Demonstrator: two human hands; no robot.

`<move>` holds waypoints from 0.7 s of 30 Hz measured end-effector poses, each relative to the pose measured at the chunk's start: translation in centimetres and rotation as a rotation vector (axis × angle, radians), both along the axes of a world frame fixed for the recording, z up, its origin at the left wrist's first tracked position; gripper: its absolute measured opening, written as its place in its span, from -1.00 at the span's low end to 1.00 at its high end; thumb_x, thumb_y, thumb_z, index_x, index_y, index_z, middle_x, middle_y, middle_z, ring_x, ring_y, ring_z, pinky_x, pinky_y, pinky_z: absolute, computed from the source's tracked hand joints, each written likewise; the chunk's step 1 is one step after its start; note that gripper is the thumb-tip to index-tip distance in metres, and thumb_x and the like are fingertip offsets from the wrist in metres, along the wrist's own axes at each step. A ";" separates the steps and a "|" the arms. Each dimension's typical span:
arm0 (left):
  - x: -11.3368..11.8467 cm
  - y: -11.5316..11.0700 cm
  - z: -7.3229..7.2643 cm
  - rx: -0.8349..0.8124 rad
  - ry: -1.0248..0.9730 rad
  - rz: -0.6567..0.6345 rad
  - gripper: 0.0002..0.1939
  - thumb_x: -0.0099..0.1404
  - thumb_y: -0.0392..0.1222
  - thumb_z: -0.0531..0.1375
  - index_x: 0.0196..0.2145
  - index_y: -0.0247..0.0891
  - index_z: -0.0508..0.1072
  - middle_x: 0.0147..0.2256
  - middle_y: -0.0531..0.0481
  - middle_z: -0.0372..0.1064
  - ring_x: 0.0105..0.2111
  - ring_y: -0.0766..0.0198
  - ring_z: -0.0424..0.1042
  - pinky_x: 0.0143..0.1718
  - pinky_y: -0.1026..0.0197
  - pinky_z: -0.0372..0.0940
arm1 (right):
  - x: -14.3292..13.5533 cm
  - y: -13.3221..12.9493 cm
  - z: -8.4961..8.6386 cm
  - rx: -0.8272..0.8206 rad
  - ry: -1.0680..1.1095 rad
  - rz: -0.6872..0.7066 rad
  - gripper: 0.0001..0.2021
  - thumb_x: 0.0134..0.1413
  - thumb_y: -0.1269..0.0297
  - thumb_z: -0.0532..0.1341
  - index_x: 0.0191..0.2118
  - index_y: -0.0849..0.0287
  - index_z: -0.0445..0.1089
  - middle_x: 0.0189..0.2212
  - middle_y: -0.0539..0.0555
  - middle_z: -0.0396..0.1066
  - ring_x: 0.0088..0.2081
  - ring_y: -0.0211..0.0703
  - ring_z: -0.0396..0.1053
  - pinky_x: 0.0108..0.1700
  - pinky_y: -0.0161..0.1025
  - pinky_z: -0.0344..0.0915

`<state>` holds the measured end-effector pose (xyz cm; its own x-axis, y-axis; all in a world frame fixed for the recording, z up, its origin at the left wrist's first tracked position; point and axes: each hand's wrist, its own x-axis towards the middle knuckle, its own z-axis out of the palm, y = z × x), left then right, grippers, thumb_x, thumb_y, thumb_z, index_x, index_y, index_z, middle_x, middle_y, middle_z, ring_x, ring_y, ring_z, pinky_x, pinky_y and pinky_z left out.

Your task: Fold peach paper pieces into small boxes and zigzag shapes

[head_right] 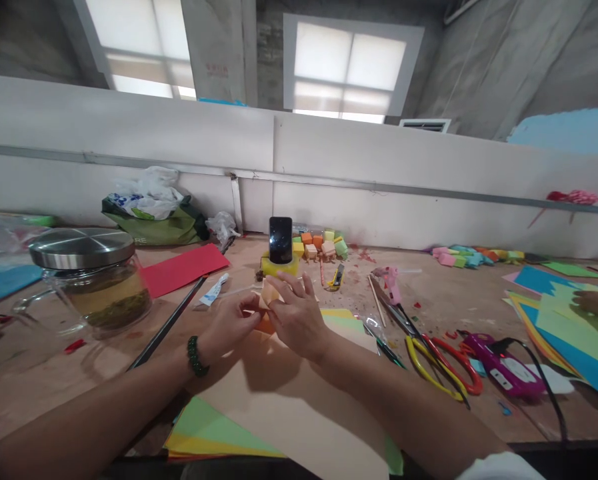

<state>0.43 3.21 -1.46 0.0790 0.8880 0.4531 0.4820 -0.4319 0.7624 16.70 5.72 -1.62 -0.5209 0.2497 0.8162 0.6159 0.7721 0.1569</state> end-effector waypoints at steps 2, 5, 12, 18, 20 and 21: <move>-0.1 0.0 0.1 0.021 0.017 -0.001 -0.81 -0.01 -0.49 0.10 -0.60 -0.28 0.43 -0.56 0.09 0.46 -0.49 0.35 0.40 -0.44 0.36 0.25 | 0.0 0.1 0.0 -0.039 0.012 0.006 -0.85 0.04 0.44 0.21 -0.51 0.12 0.39 0.03 0.07 0.42 0.13 -0.06 0.22 0.30 -0.04 -0.24; -0.1 -0.1 0.3 0.031 0.035 -0.007 -0.81 0.06 -0.44 0.13 -0.60 -0.27 0.47 -0.52 0.07 0.50 -0.47 0.33 0.41 -0.41 0.34 0.24 | 0.3 0.2 0.3 -0.089 0.031 0.027 -0.85 0.01 0.45 0.22 -0.52 0.12 0.39 0.03 0.08 0.42 0.13 -0.03 0.22 0.25 0.00 -0.14; -0.3 0.0 0.1 0.062 0.062 -0.024 -0.83 0.08 -0.38 0.14 -0.55 -0.26 0.52 -0.50 0.05 0.51 -0.45 0.30 0.41 -0.38 0.31 0.26 | 0.6 0.3 0.8 -0.162 -0.004 0.058 -0.86 0.01 0.47 0.26 -0.50 0.14 0.43 0.02 0.12 0.42 0.10 0.04 0.24 0.19 0.10 -0.02; -0.4 0.1 -0.1 0.046 0.077 -0.048 -0.79 0.09 -0.43 0.12 -0.56 -0.27 0.52 -0.51 0.06 0.50 -0.45 0.31 0.41 -0.39 0.34 0.25 | 0.9 0.9 1.0 -0.255 0.061 0.112 -0.91 -0.01 0.41 0.29 -0.46 0.14 0.40 -0.02 0.17 0.42 0.06 0.08 0.27 0.15 0.14 0.08; -0.4 0.0 -0.1 0.049 0.094 -0.018 -0.78 0.06 -0.47 0.12 -0.57 -0.28 0.52 -0.52 0.06 0.50 -0.46 0.31 0.41 -0.42 0.34 0.23 | 0.9 1.0 1.0 -0.375 0.124 0.151 -0.81 -0.05 0.40 0.30 -0.24 0.14 0.41 0.00 0.20 0.39 0.05 0.08 0.28 0.12 0.11 0.17; -0.3 0.0 -0.1 0.058 0.112 -0.002 -0.77 0.05 -0.49 0.12 -0.58 -0.28 0.52 -0.52 0.06 0.49 -0.47 0.32 0.40 -0.42 0.34 0.22 | 0.8 1.0 1.0 -0.472 0.146 0.175 -0.65 -0.07 0.41 0.30 -0.08 0.15 0.36 -0.01 0.20 0.39 0.01 0.06 0.32 0.07 0.07 0.23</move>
<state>0.10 3.17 -1.54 0.1339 0.8603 0.4919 0.5617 -0.4748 0.6775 17.51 6.73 -0.63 -0.4766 0.5276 0.7032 0.4609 0.8311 -0.3112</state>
